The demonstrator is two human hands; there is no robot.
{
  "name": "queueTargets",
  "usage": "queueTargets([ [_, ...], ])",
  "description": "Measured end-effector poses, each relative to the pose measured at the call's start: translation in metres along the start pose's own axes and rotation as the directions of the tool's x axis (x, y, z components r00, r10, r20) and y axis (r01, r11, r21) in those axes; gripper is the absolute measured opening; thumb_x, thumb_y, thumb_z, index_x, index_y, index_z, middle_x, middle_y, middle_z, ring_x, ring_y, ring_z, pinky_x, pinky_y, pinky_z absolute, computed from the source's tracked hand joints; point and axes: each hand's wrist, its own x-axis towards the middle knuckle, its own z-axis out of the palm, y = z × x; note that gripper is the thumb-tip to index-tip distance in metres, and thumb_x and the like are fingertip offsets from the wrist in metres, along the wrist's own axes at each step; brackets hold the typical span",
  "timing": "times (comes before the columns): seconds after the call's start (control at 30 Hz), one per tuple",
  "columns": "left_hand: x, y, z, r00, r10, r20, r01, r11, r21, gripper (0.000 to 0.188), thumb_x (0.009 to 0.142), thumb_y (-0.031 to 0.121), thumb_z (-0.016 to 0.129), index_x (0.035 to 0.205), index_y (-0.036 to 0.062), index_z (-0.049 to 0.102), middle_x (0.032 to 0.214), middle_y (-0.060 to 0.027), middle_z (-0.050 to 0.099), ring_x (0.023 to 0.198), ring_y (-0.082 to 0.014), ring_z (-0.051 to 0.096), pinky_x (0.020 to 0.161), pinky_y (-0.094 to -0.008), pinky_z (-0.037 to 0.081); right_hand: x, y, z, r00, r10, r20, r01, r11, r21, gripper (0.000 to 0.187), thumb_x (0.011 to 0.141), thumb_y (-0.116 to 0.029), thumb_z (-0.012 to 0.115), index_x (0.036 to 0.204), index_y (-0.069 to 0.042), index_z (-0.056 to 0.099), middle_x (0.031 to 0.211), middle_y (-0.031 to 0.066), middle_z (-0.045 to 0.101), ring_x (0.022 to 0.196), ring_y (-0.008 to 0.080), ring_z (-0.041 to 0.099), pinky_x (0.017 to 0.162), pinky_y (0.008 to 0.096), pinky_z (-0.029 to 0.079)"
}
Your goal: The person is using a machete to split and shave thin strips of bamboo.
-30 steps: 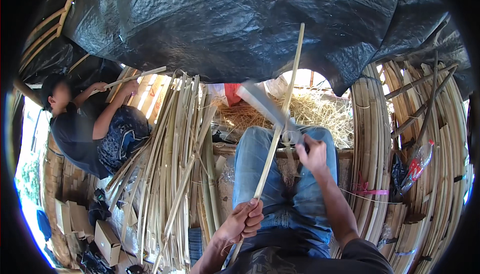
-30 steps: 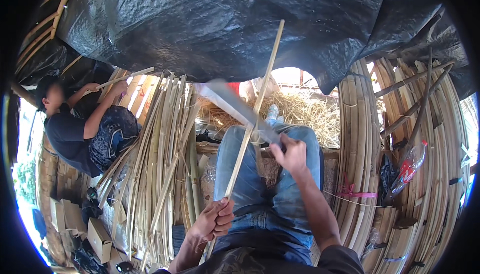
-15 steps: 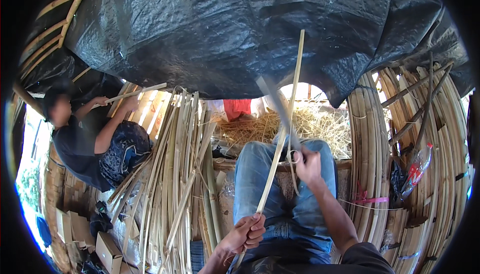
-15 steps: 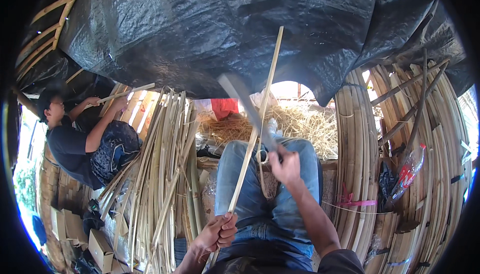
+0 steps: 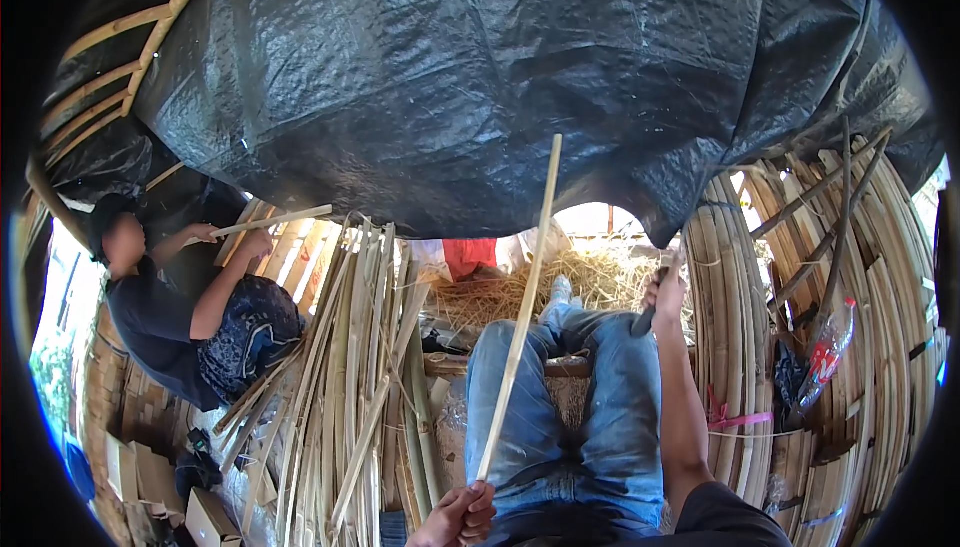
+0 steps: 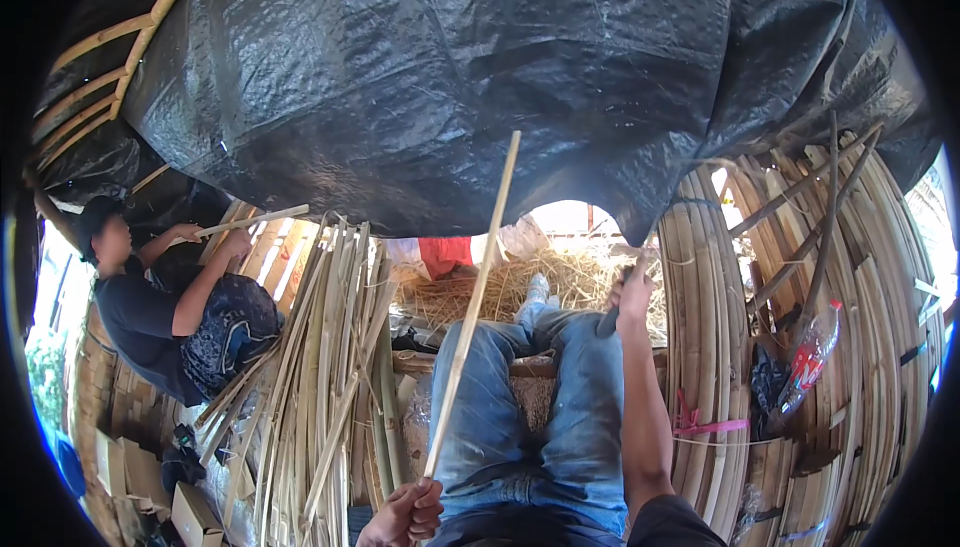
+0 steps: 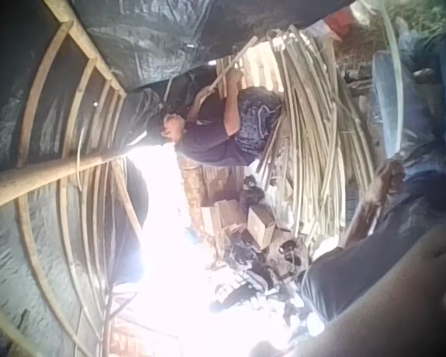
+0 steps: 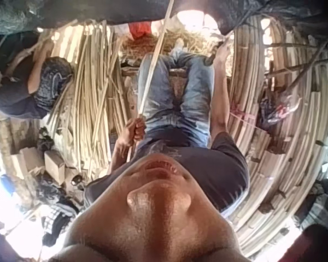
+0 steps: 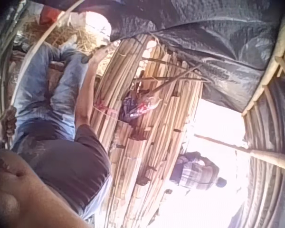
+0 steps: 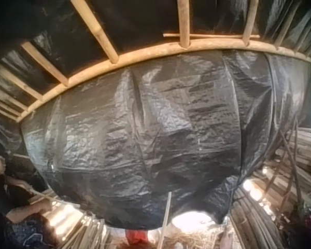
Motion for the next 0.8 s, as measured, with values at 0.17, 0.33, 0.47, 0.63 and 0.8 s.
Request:
queueTargets([
  [0.17, 0.012, 0.025, 0.036, 0.989, 0.125, 0.081, -0.14, 0.963, 0.229, 0.038, 0.11, 0.037, 0.036, 0.081, 0.0125, 0.042, 0.058, 0.0056, 0.027, 0.045, -0.005, 0.023, 0.04, -0.0242, 0.019, -0.051, 0.003, -0.017, 0.988, 0.045, 0.146, -0.058, 0.995, 0.084, 0.063, 0.097, -0.07, 0.041, 0.072, -0.012, 0.043, 0.05, -0.003, 0.033, 0.037, 0.0099, 0.03, 0.036, 0.0303, 0.03],
  [0.33, 0.035, 0.031, 0.036, 0.977, 0.15, 0.153, -0.182, 0.958, 0.221, 0.037, 0.11, 0.035, 0.036, 0.084, 0.0097, 0.044, 0.061, 0.0044, 0.033, 0.045, -0.0053, 0.027, 0.041, -0.0247, 0.023, -0.124, 0.01, -0.013, 0.932, -0.069, 0.356, 0.105, 0.991, -0.081, 0.056, 0.106, -0.052, 0.036, 0.071, -0.009, 0.046, 0.05, 0.0004, 0.041, 0.038, 0.0111, 0.038, 0.037, 0.0296, 0.033],
  [0.47, 0.036, 0.034, 0.045, 0.971, 0.21, 0.112, -0.233, 0.931, 0.282, 0.038, 0.11, 0.035, 0.036, 0.084, 0.0088, 0.045, 0.062, 0.0042, 0.034, 0.045, -0.0051, 0.029, 0.042, -0.0244, 0.024, -0.163, 0.029, -0.009, 0.712, -0.198, 0.674, 0.492, 0.825, -0.278, 0.046, 0.1, -0.04, 0.056, 0.07, -0.005, 0.059, 0.052, 0.0078, 0.054, 0.043, 0.0205, 0.055, 0.046, 0.0342, 0.045],
  [0.63, 0.038, 0.033, 0.05, 0.957, 0.283, 0.069, -0.288, 0.88, 0.378, 0.04, 0.11, 0.037, 0.037, 0.083, 0.0082, 0.046, 0.06, 0.0045, 0.035, 0.045, -0.0049, 0.031, 0.042, -0.024, 0.026, -0.196, 0.03, -0.002, 0.344, -0.332, 0.878, 0.939, 0.128, -0.319, 0.049, 0.09, -0.056, 0.064, 0.089, -0.007, 0.072, 0.056, 0.0094, 0.063, 0.051, 0.0291, 0.066, 0.048, 0.0417, 0.053],
  [0.8, 0.038, 0.029, 0.04, 0.924, 0.382, 0.02, -0.34, 0.795, 0.503, 0.044, 0.109, 0.04, 0.038, 0.083, 0.0062, 0.049, 0.06, 0.0053, 0.035, 0.047, -0.0043, 0.031, 0.043, -0.0238, 0.025, -0.191, 0.017, 0.005, 0.315, -0.297, 0.901, 0.944, 0.005, -0.329, 0.055, 0.088, -0.062, 0.062, 0.088, -0.007, 0.071, 0.062, 0.0103, 0.066, 0.051, 0.029, 0.067, 0.047, 0.0409, 0.054],
])
